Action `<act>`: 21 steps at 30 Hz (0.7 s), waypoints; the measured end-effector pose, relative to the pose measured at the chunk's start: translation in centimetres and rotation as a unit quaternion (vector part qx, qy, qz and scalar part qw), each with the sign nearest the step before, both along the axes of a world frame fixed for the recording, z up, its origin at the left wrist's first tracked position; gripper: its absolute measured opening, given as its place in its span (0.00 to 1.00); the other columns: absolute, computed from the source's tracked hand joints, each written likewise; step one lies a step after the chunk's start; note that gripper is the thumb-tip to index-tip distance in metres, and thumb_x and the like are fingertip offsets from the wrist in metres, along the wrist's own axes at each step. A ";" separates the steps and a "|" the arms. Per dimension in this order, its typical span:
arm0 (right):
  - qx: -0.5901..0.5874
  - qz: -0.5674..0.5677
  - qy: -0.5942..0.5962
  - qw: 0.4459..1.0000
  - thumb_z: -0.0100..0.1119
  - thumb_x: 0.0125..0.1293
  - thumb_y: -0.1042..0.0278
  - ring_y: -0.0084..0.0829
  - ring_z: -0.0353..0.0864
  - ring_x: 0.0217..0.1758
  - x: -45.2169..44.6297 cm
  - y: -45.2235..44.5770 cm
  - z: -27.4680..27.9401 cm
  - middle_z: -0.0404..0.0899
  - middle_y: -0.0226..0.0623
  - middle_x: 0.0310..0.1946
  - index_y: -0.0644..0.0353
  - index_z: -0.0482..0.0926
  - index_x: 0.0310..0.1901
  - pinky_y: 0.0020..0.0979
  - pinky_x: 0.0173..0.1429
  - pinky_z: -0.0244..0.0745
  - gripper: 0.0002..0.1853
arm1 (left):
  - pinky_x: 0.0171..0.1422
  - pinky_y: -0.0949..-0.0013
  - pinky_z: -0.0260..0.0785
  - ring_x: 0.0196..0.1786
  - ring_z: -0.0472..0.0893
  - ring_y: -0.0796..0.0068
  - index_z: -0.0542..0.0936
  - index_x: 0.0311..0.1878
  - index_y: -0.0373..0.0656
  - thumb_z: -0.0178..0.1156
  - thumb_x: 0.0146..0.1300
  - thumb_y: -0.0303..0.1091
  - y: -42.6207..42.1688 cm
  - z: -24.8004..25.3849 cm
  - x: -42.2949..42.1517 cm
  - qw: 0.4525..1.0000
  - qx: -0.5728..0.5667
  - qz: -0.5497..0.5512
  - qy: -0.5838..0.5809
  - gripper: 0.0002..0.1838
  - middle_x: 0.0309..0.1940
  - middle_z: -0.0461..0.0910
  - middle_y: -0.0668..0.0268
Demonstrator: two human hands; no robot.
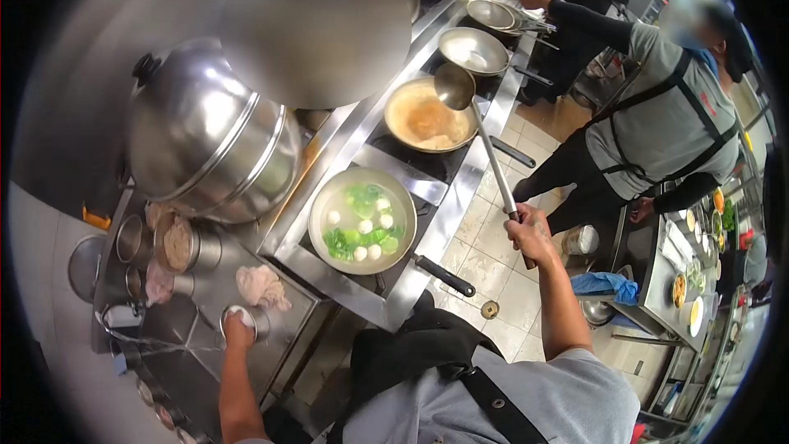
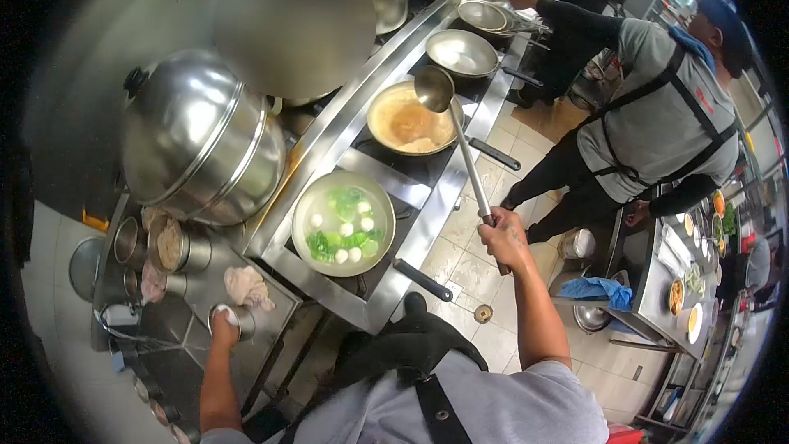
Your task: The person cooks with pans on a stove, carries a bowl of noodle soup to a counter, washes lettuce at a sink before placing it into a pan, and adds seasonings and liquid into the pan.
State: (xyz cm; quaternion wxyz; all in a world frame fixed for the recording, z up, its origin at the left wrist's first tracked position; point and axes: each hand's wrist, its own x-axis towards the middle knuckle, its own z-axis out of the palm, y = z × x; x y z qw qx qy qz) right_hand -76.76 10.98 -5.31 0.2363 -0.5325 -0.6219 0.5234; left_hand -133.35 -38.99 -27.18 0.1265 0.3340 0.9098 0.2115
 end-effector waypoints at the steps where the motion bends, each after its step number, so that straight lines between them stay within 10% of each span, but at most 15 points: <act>1: -0.005 -0.001 0.004 1.000 0.54 0.54 0.74 0.17 0.64 0.15 0.0 0.2 -0.3 0.68 0.27 0.17 0.68 0.76 0.38 0.23 0.18 0.60 0.10 | 0.58 0.59 0.67 0.49 0.77 0.50 0.79 0.41 0.34 0.59 0.50 0.26 -1.3 -3.2 -1.9 0.995 0.073 0.030 -0.053 0.13 0.46 0.77 0.46; 8: -0.025 0.006 0.018 1.000 0.54 0.54 0.75 0.16 0.61 0.14 -0.1 0.4 0.0 0.66 0.26 0.16 0.64 0.72 0.31 0.24 0.18 0.57 0.04 | 0.55 0.60 0.65 0.45 0.76 0.62 0.77 0.37 0.33 0.48 0.60 0.30 2.6 2.6 2.2 0.987 -0.082 0.126 -0.063 0.12 0.40 0.79 0.52; 12: -0.006 0.021 0.002 1.000 0.54 0.52 0.74 0.20 0.64 0.16 0.6 0.5 -0.1 0.67 0.28 0.16 0.64 0.72 0.29 0.26 0.20 0.61 0.04 | 0.36 0.60 0.67 0.27 0.75 0.64 0.73 0.23 0.32 0.56 0.47 0.20 3.8 3.8 3.8 0.974 0.111 0.194 -0.047 0.03 0.21 0.76 0.55; 21: 0.015 0.017 -0.013 1.000 0.54 0.52 0.71 0.22 0.68 0.18 1.7 0.3 1.6 0.70 0.32 0.16 0.66 0.72 0.29 0.29 0.23 0.65 0.06 | 0.46 0.63 0.73 0.39 0.82 0.57 0.82 0.38 0.33 0.61 0.44 0.21 4.0 9.3 4.6 0.998 -0.007 0.012 0.056 0.13 0.34 0.82 0.48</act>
